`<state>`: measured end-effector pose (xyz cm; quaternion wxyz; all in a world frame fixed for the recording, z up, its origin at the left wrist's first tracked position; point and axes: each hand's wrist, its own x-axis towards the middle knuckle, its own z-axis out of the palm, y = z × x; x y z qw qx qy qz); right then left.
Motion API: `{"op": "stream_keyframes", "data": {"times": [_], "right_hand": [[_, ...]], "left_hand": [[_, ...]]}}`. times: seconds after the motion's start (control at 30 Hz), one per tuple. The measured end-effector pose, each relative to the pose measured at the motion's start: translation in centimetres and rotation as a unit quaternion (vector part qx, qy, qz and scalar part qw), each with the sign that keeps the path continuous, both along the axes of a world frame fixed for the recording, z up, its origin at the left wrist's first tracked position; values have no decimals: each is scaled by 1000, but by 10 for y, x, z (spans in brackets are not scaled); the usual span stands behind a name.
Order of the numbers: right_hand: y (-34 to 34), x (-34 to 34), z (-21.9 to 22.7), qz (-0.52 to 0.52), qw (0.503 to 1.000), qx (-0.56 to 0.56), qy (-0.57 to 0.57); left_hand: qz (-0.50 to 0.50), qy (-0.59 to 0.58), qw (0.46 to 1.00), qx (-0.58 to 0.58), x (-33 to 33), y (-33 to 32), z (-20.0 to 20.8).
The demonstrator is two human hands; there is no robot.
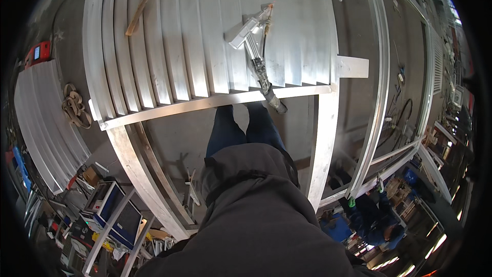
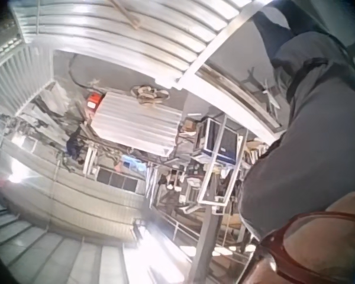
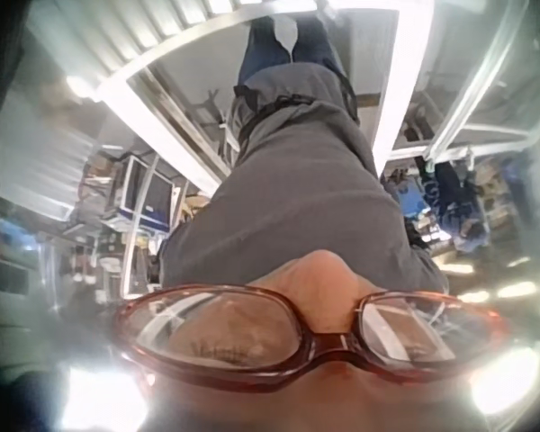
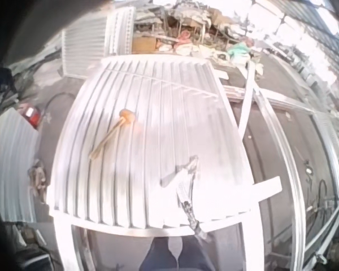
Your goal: The person welds a metal frame using a handheld welding torch, then uses a hammer to tap the welded area. They handle metal bars and a welding torch while working on a large metal structure in a workshop.
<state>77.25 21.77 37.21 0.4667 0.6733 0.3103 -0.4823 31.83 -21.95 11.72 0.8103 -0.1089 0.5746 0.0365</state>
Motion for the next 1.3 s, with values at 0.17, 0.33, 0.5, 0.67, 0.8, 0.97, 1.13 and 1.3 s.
{"op": "stream_keyframes", "data": {"times": [0.17,0.33,0.5,0.67,0.8,0.97,1.13,1.3], "right_hand": [[-2,1,-34,55,997,-32,42],[82,-26,-165,488,830,-102,250],[234,-183,-282,377,743,438,339],[264,-392,-351,216,761,449,416],[262,-439,-382,171,799,419,396],[259,-437,-404,195,743,499,400],[259,-455,-395,205,777,487,343],[269,-461,-389,253,726,527,363]], "left_hand": [[-10,-145,989,-9,-1,-2,7],[-42,-376,925,29,-21,12,-8],[-108,-205,968,99,-108,78,-116],[-273,570,735,245,-194,222,-150],[-40,749,548,371,-249,332,-129],[-106,816,531,202,-283,369,-162],[-88,846,506,142,-272,370,-190],[-66,829,550,76,-272,378,-187]]}}
